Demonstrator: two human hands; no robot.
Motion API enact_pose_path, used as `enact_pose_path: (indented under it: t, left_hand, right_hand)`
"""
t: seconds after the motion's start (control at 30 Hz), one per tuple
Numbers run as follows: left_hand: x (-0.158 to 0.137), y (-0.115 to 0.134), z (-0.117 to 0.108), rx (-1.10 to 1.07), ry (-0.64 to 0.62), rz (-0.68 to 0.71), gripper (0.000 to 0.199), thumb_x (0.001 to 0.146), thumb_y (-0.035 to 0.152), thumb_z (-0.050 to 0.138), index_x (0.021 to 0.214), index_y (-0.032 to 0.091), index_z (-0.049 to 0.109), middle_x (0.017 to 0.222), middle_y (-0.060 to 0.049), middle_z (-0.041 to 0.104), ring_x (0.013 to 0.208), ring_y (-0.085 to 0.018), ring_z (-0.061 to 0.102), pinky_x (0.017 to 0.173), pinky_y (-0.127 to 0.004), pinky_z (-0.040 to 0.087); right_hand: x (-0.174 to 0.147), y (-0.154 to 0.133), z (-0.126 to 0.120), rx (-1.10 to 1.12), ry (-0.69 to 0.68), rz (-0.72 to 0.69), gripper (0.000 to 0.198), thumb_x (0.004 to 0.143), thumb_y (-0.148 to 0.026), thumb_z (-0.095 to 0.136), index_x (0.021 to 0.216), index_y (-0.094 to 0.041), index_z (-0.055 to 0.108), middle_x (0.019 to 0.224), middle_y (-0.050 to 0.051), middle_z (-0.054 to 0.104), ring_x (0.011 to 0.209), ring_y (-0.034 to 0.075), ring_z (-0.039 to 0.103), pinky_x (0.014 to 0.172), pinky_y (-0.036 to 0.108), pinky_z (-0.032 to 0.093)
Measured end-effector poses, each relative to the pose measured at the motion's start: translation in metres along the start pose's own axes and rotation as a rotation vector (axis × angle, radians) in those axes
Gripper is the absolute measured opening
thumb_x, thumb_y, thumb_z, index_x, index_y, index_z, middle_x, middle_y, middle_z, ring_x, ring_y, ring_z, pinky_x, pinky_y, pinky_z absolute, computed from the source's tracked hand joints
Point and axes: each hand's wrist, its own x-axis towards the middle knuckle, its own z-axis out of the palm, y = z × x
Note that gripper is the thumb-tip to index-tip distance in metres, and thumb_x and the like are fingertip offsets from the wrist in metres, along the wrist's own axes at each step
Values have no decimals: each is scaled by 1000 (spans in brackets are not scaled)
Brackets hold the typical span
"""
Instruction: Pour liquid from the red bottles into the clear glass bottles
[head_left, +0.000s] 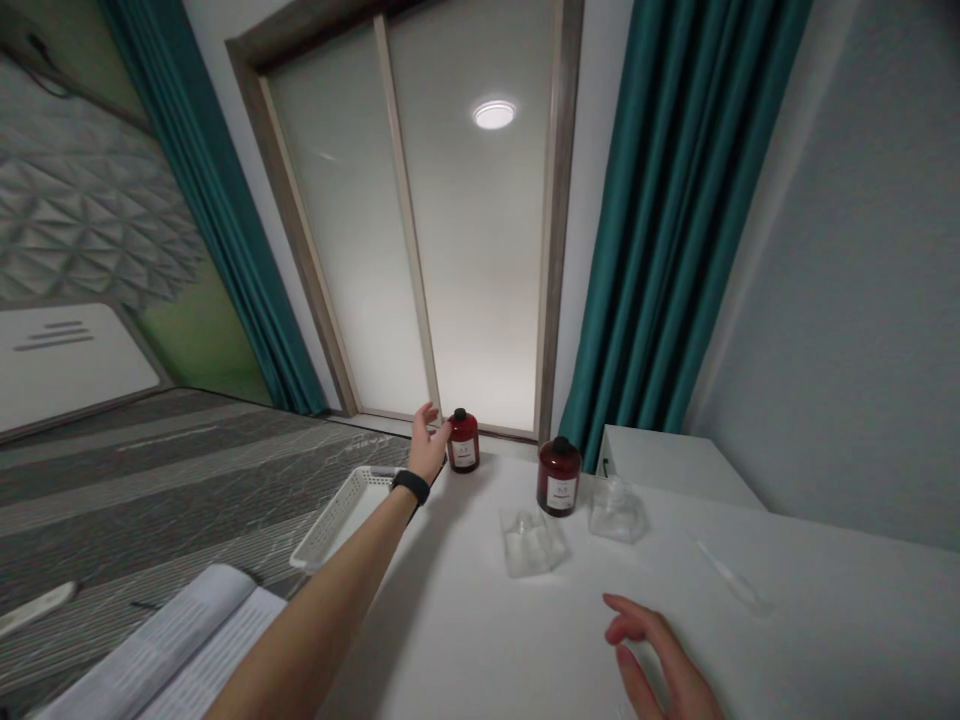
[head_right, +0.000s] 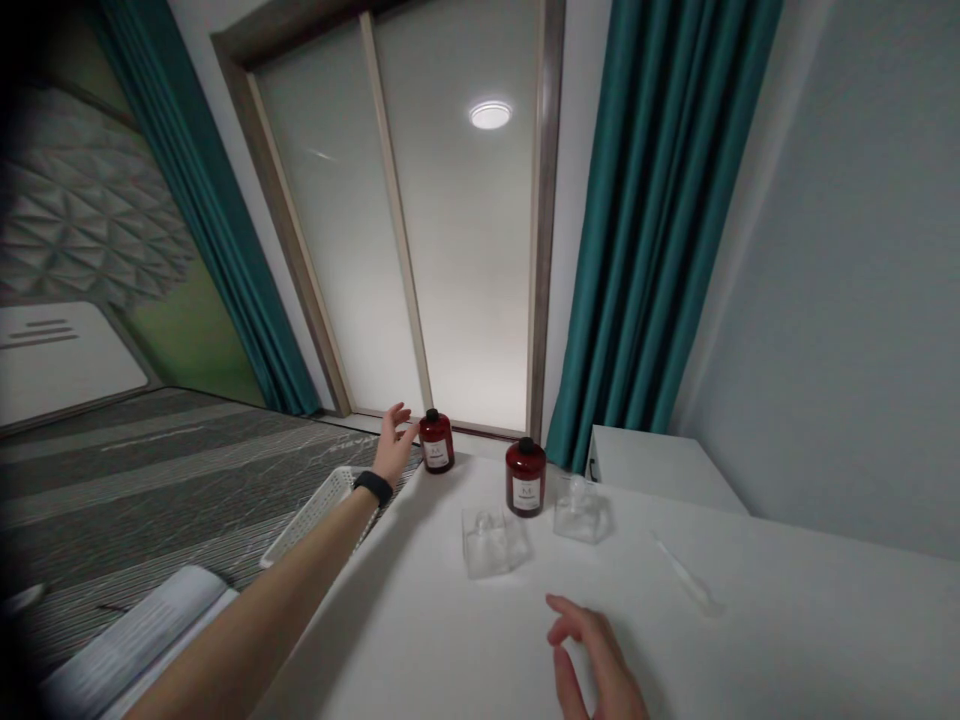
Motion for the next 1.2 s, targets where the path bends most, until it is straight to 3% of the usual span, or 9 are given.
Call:
enact_pose_path:
  t: [0.1,0.33,0.47,0.53,0.63,0.7,0.83,0.97,1.2]
  left_hand:
    - [-38,16,7,-5,26,51,32,90,29,55,121,20,50,123,-12,57,118,-25,56,98,-40,45]
    - [-117,43,10,41,-244,198,24,88,27,58,111,22,60,113,-8,64,107,-25,61,90,-40,50]
    - [-123,46,8,121,-303,233,22,93,29,51,112,21,58,112,-10,65,105,-26,62,90,-43,51]
    - [-123,44,7,165,-351,288,23,93,28,50,114,21,58,114,-11,64,108,-27,61,94,-45,50]
    - [-123,39,5,232,-449,378,32,91,29,55,122,21,56,123,-12,62,116,-30,57,102,-49,46]
    - [-123,38,2,264,-529,398,43,89,32,59,131,21,52,129,-14,59,121,-31,54,105,-50,44]
    - [-122,36,-2,272,-667,397,65,82,37,68,140,20,45,137,-16,54,126,-34,51,108,-53,41]
    - [-123,36,0,296,-756,332,79,68,40,81,137,19,47,131,-16,57,118,-37,54,102,-54,43]
    - [-128,39,4,298,-759,182,64,68,31,81,124,20,52,111,-10,63,97,-28,60,88,-43,48]
  right_hand:
    - [1,-6,3,-8,-28,2,28,91,-34,49,113,-25,64,88,4,72,85,19,72,70,21,58]
    - [35,-26,4,-107,-74,-136,34,89,-20,46,119,-26,60,99,5,70,95,22,66,87,34,54]
    - [106,-36,-9,-308,-76,-255,32,89,-18,47,117,-22,61,103,10,68,98,29,61,90,47,46]
    - [147,-38,-13,-410,-155,-237,35,89,-20,50,123,-19,59,113,14,65,107,32,57,93,50,43]
    - [196,-35,-13,-431,-284,-247,64,81,-26,68,141,-22,46,133,14,58,122,35,51,102,54,35]
    - [217,-31,-9,-429,-397,-251,87,71,-26,78,149,-22,37,132,15,60,122,35,54,102,52,37]
    - [239,-23,-2,-398,-559,-253,100,62,-18,83,150,-23,36,128,13,64,117,32,60,99,45,43]
    - [245,-20,10,-330,-598,-256,96,62,-19,83,148,-20,40,137,14,59,120,29,60,101,41,46]
    - [259,-21,64,-225,-535,-279,88,68,-22,80,146,-17,40,143,18,54,127,30,55,107,43,41]
